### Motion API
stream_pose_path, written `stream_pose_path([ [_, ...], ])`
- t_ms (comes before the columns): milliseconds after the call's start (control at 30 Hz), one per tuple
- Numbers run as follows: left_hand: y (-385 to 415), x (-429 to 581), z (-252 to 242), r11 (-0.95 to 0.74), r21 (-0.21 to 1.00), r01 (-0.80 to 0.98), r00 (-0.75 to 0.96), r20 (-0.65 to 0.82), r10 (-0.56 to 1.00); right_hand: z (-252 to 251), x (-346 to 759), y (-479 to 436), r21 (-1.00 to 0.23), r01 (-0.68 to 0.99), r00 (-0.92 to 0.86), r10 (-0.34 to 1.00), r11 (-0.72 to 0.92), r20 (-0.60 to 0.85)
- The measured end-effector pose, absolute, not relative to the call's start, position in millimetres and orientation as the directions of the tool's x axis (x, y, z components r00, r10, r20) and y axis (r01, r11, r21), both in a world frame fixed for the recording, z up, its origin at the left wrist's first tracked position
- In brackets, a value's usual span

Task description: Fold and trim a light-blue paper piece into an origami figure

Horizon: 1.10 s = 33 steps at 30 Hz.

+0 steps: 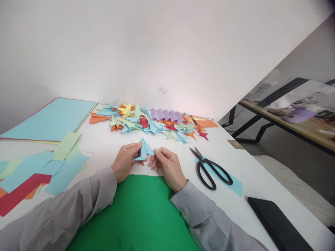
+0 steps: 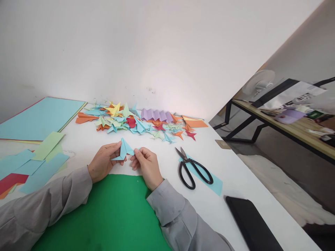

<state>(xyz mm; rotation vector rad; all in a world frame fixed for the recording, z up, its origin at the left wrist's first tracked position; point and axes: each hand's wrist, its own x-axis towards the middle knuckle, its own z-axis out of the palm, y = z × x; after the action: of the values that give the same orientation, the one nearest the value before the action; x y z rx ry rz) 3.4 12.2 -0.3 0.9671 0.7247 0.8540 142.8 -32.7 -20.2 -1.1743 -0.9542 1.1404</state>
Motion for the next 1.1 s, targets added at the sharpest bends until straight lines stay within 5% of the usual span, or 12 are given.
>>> stream_pose_path([
  [700,12.8,3.9,-2.9,0.306,0.904,-0.298,0.444,-0.153,0.883,-17.8,143.2,-29.7,-0.945,-0.324,0.260,0.965,0.048,-0.039],
  [1100,13.5,4.7,-1.3,0.293,0.901,-0.321,0.446,-0.129,0.885,-18.5,141.1,-33.5,-0.985,-0.170,0.198,0.980,0.012,-0.022],
])
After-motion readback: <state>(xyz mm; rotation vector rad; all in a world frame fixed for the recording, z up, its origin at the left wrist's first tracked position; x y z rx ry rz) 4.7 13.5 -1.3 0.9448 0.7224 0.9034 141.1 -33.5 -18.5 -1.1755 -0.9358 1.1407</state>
